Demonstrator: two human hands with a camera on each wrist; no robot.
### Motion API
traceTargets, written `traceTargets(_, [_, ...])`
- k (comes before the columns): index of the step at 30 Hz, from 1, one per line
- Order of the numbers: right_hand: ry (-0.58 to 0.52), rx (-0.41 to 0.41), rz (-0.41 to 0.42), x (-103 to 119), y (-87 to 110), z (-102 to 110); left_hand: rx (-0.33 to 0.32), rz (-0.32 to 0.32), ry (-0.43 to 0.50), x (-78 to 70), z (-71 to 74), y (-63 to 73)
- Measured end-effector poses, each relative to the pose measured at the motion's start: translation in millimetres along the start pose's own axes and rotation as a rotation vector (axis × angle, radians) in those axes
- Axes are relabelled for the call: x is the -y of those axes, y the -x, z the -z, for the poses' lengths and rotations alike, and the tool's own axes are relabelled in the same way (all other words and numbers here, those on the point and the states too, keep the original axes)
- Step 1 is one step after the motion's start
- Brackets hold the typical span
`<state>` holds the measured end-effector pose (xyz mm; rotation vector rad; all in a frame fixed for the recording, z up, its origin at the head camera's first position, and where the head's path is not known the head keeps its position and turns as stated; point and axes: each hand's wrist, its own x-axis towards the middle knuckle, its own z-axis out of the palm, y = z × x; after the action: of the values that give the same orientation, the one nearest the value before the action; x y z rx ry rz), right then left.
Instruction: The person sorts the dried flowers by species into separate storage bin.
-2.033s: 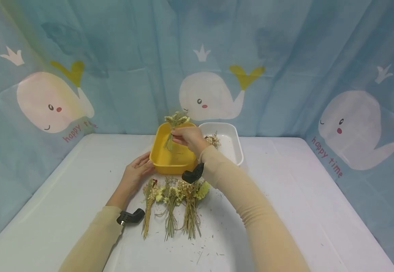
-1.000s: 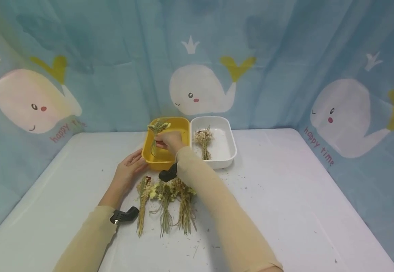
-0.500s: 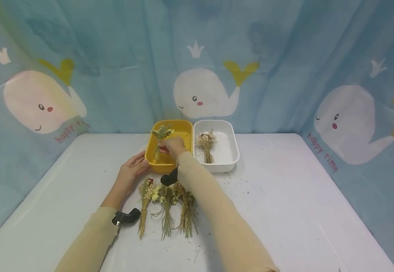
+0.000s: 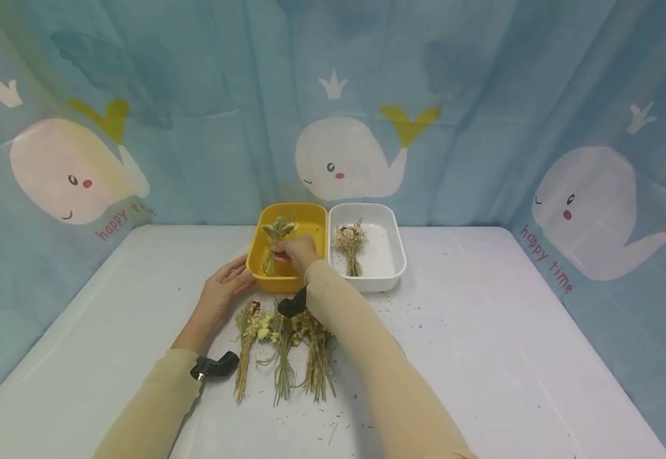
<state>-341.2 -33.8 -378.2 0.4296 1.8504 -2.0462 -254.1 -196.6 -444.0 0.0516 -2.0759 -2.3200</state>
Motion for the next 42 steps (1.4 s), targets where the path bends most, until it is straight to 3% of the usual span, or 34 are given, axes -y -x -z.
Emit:
traceTargets(8, [0.008,0.042,0.009,-3,2.6,3,-0.008,0.007,-0.006,-1.2,-0.7,0.4])
traceTargets(26, [0.074,0.055,0.009,-16,-5.3,9,0.009,-0.012,0.012,0.9,0.8,-2.1])
traceTargets(42, [0.109,-0.001,0.053,-19,-5.4,9,-0.006,0.0,0.005,1.4,-0.4,-0.5])
